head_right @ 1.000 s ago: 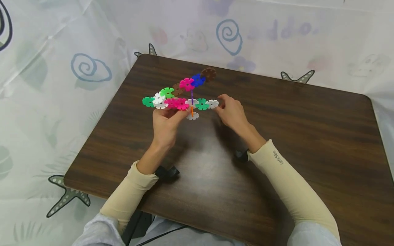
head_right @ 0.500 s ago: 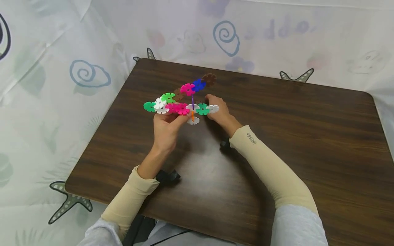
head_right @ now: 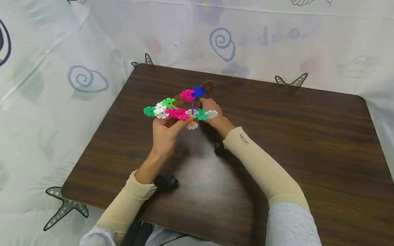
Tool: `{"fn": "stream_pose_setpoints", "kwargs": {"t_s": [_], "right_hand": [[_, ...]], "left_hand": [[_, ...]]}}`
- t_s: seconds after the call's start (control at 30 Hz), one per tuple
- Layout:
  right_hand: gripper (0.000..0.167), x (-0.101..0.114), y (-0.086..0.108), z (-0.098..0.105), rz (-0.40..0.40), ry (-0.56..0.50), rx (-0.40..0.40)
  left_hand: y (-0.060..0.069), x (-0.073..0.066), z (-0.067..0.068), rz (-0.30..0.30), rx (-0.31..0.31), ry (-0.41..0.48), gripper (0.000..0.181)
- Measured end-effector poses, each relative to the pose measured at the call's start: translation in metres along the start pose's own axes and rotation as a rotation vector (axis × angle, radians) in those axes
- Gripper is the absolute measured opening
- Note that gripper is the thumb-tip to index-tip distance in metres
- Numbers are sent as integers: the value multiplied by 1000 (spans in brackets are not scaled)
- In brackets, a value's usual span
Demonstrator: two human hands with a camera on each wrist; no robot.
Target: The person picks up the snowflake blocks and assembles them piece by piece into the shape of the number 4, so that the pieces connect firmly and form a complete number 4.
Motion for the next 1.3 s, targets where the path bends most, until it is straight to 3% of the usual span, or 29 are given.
{"fn": "stream_pose_setpoints", "kwargs": {"t_s": [0.13, 0.3, 0.57, 0.7, 1.0, 1.3], "right_hand": [[17, -5, 6, 12, 44, 11, 22], [21, -11, 24, 36, -48, -132, 70], [26, -11, 56, 85, -161, -294, 19], [28, -5, 70, 110, -163, -335, -55], [20, 15, 97, 164, -56, -432, -370], [17, 43, 118, 179, 82, -509, -502]], "left_hand": [[0, 1, -1, 8, -1, -16, 33], [0, 3, -1, 28, -2, -13, 33], [0, 3, 3, 27, -8, -45, 31], [0, 2, 3, 17, 0, -55, 28], [-2, 3, 2, 26, -10, -48, 25], [-3, 4, 1, 2, -34, -34, 27]]}}
Point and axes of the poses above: each hand's wrist, its own y-axis away from the middle knuckle, its own z-axis out of the back of the hand, x = y × z, the point moved 5 cm from there along -y, towards the middle knuckle, and after that the axes turned 13 degrees about -x, right-handed, at the moved point
